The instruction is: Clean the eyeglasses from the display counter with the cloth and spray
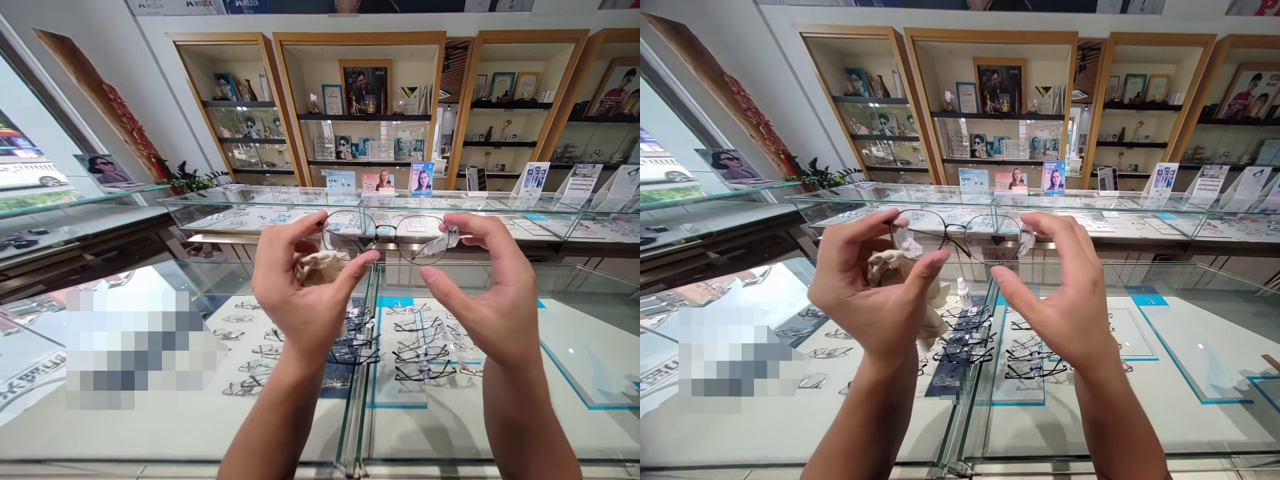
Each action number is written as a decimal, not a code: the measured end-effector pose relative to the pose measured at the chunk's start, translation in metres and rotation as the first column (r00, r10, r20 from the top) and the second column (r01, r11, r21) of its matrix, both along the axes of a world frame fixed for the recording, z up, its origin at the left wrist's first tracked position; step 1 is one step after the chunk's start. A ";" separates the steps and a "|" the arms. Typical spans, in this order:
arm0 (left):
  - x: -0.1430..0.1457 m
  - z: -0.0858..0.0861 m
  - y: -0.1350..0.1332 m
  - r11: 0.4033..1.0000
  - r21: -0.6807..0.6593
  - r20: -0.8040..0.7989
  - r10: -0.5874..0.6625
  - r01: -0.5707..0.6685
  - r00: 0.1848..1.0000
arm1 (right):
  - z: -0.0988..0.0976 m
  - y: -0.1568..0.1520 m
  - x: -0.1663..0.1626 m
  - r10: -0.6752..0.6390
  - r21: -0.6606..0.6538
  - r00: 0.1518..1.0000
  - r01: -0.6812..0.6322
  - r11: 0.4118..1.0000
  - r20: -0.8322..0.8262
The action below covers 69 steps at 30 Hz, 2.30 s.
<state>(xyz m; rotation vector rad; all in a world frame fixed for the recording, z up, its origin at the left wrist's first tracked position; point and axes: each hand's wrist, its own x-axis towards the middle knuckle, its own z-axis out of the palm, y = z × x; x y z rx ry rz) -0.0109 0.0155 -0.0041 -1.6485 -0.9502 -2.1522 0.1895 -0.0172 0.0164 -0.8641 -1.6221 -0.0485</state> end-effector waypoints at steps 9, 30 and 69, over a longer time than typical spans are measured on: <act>0.001 0.001 0.001 0.997 -0.075 0.001 -0.025 0.025 1.000 | -0.006 0.007 -0.006 -0.020 -0.019 0.993 0.018 1.000 -0.120; 0.006 -0.006 0.017 0.993 -0.116 0.048 -0.013 0.019 0.999 | -0.015 0.027 -0.016 0.001 -0.081 0.956 -0.026 0.996 -0.293; 0.010 -0.009 0.023 0.985 -0.101 0.118 -0.126 0.138 0.985 | -0.016 0.027 -0.019 0.056 -0.159 0.933 -0.119 0.980 -0.356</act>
